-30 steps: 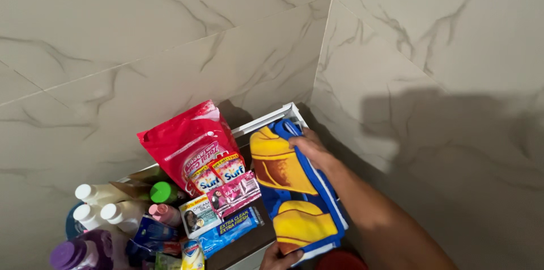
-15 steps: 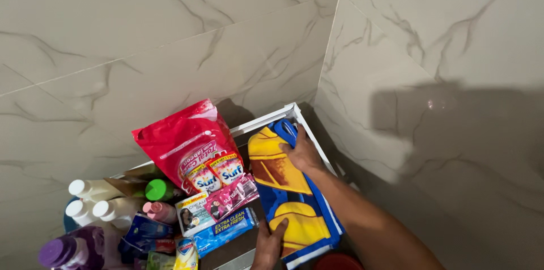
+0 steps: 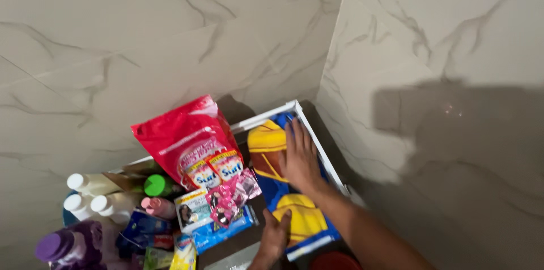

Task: The person folds a blue and yellow towel and places it on a bathroom shelf. Then the person picks up a pink towel, folds it, and holds it in the bathroom.

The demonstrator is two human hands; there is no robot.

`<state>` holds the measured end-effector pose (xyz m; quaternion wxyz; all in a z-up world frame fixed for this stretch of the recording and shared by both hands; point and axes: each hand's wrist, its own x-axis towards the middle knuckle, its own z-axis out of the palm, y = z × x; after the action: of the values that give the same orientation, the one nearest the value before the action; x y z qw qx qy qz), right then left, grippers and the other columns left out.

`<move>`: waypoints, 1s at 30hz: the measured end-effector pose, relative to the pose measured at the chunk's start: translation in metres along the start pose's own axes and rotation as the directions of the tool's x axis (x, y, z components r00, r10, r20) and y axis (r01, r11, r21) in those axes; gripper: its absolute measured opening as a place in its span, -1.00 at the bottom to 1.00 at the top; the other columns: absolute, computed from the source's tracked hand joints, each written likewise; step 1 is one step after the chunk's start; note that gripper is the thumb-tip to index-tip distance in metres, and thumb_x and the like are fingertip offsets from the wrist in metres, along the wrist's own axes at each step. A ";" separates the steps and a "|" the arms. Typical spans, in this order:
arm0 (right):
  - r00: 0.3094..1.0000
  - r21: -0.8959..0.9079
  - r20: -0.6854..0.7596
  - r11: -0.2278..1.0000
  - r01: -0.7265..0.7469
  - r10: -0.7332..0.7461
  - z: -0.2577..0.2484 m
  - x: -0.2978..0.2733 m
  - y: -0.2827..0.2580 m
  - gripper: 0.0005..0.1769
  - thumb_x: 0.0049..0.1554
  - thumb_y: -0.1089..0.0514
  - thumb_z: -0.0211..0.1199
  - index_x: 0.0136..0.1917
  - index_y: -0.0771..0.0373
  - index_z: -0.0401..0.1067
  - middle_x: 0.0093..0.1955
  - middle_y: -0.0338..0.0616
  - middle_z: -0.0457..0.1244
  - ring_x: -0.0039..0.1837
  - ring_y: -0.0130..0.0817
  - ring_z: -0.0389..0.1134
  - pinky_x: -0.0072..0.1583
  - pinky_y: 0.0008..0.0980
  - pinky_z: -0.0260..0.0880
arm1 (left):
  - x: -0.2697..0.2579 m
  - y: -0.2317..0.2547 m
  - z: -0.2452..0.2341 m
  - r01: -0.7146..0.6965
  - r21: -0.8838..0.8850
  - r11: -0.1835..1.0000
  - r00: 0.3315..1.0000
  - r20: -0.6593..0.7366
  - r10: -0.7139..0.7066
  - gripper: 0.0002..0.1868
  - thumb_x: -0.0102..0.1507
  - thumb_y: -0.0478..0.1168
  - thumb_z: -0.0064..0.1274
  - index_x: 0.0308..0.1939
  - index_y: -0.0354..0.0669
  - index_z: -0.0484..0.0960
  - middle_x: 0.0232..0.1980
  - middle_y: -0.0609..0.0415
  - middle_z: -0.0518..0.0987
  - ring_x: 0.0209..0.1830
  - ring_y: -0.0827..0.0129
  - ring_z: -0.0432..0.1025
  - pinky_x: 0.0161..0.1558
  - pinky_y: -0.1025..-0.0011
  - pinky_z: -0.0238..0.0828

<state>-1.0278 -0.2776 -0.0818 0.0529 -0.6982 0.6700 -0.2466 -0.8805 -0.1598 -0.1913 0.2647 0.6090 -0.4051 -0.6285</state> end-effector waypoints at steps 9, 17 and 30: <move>0.974 -0.071 0.227 0.997 0.010 0.007 -0.009 -0.039 -0.001 -0.25 0.28 -0.14 -0.03 0.58 0.28 -0.02 0.68 0.03 -0.20 0.69 -0.02 -0.29 0.55 0.08 -0.32 | -0.003 0.007 0.002 -0.006 0.172 0.985 1.000 -0.010 0.008 -0.17 0.33 0.20 -0.06 0.40 -0.37 0.06 0.24 -0.43 0.50 0.30 -0.07 0.42 0.30 0.27 0.29; 0.995 -0.068 0.083 0.996 0.058 -0.053 -0.002 -0.078 0.009 -0.20 0.28 -0.12 -0.02 0.56 0.46 -0.05 0.64 0.26 -0.19 0.67 0.11 -0.26 0.55 0.06 -0.27 | 0.004 0.019 -0.025 -0.158 0.429 0.889 0.953 -0.170 0.251 -0.39 0.31 0.16 -0.06 0.17 -0.31 0.41 0.07 -0.40 0.61 0.12 -0.21 0.51 0.14 0.09 0.42; 0.996 0.019 0.088 1.000 0.014 -0.016 -0.001 -0.074 0.013 -0.26 0.20 0.07 0.05 0.54 0.48 -0.01 0.63 0.23 -0.13 0.65 0.10 -0.17 0.55 -0.01 -0.18 | -0.014 0.025 -0.027 -0.182 0.353 0.918 0.946 -0.193 0.262 -0.45 0.28 0.05 0.06 0.17 -0.27 0.37 0.00 -0.31 0.62 0.05 -0.17 0.51 0.06 0.08 0.42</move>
<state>-1.0385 -0.2078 -0.1064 0.0871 -0.7130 0.6594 -0.2221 -0.8559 -0.1666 -0.1608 0.2751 0.6648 -0.5373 -0.4401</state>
